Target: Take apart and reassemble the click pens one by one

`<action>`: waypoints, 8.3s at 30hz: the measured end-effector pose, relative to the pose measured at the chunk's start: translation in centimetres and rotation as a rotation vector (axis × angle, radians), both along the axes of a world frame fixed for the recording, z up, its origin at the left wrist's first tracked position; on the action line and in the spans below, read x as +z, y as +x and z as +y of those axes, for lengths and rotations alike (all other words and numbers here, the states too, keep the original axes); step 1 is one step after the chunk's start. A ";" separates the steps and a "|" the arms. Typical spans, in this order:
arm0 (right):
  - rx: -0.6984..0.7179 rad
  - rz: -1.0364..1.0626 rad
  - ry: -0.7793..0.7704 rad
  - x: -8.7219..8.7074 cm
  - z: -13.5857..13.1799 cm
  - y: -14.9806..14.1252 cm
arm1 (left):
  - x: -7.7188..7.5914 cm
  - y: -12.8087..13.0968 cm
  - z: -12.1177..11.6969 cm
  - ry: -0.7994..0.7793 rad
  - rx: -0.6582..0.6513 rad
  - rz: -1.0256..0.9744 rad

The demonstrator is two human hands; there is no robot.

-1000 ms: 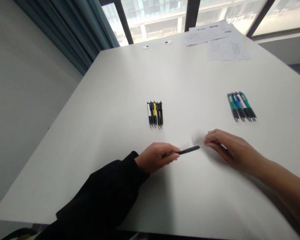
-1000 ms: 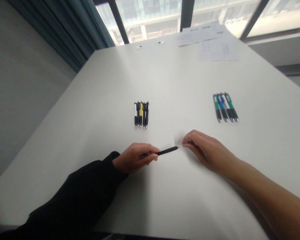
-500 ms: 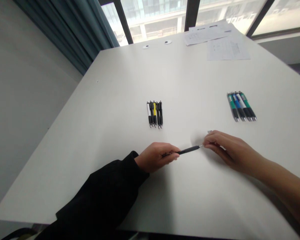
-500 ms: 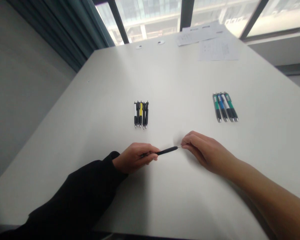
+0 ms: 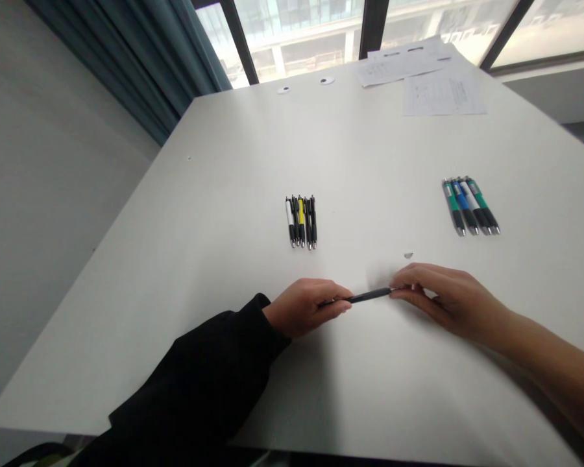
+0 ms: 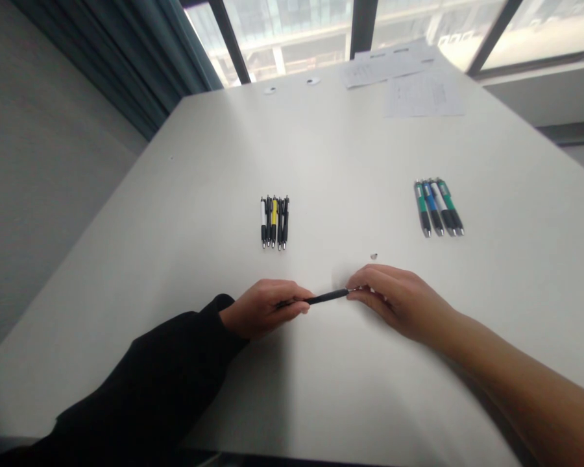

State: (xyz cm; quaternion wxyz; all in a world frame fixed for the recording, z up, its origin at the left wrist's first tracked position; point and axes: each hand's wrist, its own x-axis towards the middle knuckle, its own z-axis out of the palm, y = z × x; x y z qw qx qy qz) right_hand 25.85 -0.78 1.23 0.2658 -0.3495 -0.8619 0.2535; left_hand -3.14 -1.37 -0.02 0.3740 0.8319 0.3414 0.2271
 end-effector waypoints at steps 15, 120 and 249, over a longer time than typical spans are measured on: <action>0.016 0.025 -0.174 0.3 -0.2 0.5 | -0.1 -0.1 0.0 -0.029 -0.006 -0.031; -0.005 -0.021 -0.172 0.1 -0.6 -0.4 | 0.9 -0.2 0.4 -0.380 0.011 -0.079; -0.877 -0.722 -0.117 -0.9 4.3 5.1 | 0.8 2.4 4.8 0.387 0.828 0.726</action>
